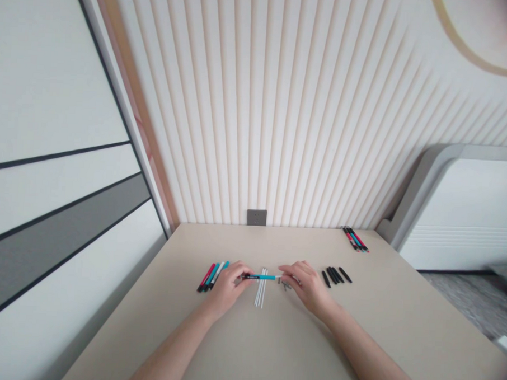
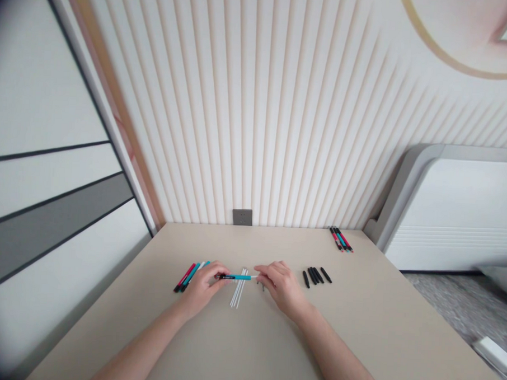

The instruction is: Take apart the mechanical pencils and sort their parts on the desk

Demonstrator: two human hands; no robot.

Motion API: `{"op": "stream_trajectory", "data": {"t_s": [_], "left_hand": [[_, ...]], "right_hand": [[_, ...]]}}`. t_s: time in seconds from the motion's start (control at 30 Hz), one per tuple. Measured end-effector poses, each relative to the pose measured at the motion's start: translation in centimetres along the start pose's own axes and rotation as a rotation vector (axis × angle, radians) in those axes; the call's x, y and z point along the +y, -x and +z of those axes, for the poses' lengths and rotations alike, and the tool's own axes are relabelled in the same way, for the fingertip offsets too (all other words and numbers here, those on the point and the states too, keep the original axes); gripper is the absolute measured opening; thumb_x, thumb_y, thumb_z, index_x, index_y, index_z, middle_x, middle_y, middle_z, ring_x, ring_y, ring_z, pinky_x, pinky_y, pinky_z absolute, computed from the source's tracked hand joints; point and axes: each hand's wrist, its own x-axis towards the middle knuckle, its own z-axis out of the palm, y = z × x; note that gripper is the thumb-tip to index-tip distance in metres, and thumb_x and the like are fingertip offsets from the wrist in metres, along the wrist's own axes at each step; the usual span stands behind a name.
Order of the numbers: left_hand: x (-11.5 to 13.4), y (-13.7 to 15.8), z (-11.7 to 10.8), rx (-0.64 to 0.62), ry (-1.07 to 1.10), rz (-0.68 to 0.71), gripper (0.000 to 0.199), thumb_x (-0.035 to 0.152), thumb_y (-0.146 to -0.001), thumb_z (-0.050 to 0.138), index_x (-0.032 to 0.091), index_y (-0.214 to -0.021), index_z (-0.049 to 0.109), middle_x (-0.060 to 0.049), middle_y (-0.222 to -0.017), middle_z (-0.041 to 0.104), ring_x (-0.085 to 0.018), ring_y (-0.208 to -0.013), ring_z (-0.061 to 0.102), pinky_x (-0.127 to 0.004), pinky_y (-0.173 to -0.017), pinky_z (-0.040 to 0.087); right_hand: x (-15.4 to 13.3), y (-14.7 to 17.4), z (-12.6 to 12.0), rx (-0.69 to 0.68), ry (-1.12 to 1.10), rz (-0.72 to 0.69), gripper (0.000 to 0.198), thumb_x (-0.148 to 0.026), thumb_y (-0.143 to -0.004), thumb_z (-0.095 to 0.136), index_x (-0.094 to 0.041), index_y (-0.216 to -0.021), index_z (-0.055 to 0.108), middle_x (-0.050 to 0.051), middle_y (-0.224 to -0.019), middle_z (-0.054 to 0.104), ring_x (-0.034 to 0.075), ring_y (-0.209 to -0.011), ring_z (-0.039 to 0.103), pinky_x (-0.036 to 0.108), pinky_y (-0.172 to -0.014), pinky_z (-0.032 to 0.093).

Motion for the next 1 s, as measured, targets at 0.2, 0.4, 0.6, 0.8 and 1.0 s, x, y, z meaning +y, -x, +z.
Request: {"op": "stream_trajectory", "data": {"t_s": [0.2,0.4,0.6,0.8,1.0], "left_hand": [[-0.31,-0.03,-0.1,0.029,-0.014,-0.009,0.005,0.022,-0.086,0.062,0.02,-0.088,0.066,-0.002,-0.085,0.065,-0.017,-0.079,0.059,-0.028,-0.074,0.048],[0.07,0.0,-0.23,0.022,0.043,-0.023,0.008,0.026,-0.086,0.063,0.019,-0.087,0.067,-0.003,-0.084,0.065,-0.017,-0.079,0.059,-0.029,-0.074,0.048],[0.44,-0.01,-0.13,0.026,0.071,-0.038,0.005,0.024,-0.085,0.064,0.02,-0.086,0.066,-0.001,-0.083,0.066,-0.016,-0.078,0.061,-0.027,-0.073,0.048],[0.31,-0.05,-0.12,0.017,0.031,-0.029,0.005,0.023,-0.085,0.063,0.02,-0.087,0.066,-0.002,-0.084,0.065,-0.016,-0.077,0.059,-0.026,-0.07,0.047],[0.26,-0.13,-0.09,0.042,0.035,-0.045,0.009,0.026,-0.087,0.061,0.02,-0.091,0.065,-0.002,-0.086,0.065,-0.016,-0.076,0.059,-0.027,-0.071,0.047]], "right_hand": [[-0.06,-0.01,-0.03,-0.033,0.02,-0.077,0.021,-0.029,-0.098,0.049,-0.021,-0.11,0.065,0.005,-0.08,0.069,0.016,-0.075,0.062,0.031,-0.073,0.045],[-0.49,-0.23,-0.13,-0.063,0.084,-0.08,0.021,-0.025,-0.099,0.047,-0.021,-0.098,0.068,0.005,-0.079,0.069,0.015,-0.075,0.062,0.03,-0.075,0.042],[-0.6,-0.23,0.14,-0.106,0.11,-0.013,0.023,-0.026,-0.1,0.044,-0.02,-0.095,0.066,0.004,-0.079,0.068,0.016,-0.076,0.06,0.03,-0.076,0.041],[-0.82,-0.08,0.2,-0.14,0.012,0.013,0.025,-0.026,-0.101,0.04,-0.02,-0.099,0.064,0.002,-0.078,0.068,0.015,-0.073,0.061,0.031,-0.079,0.043],[-0.39,-0.27,-0.23,-0.066,0.051,0.071,0.024,-0.028,-0.1,0.041,-0.022,-0.113,0.061,0.007,-0.102,0.07,0.019,-0.092,0.063,0.035,-0.087,0.043]]}}
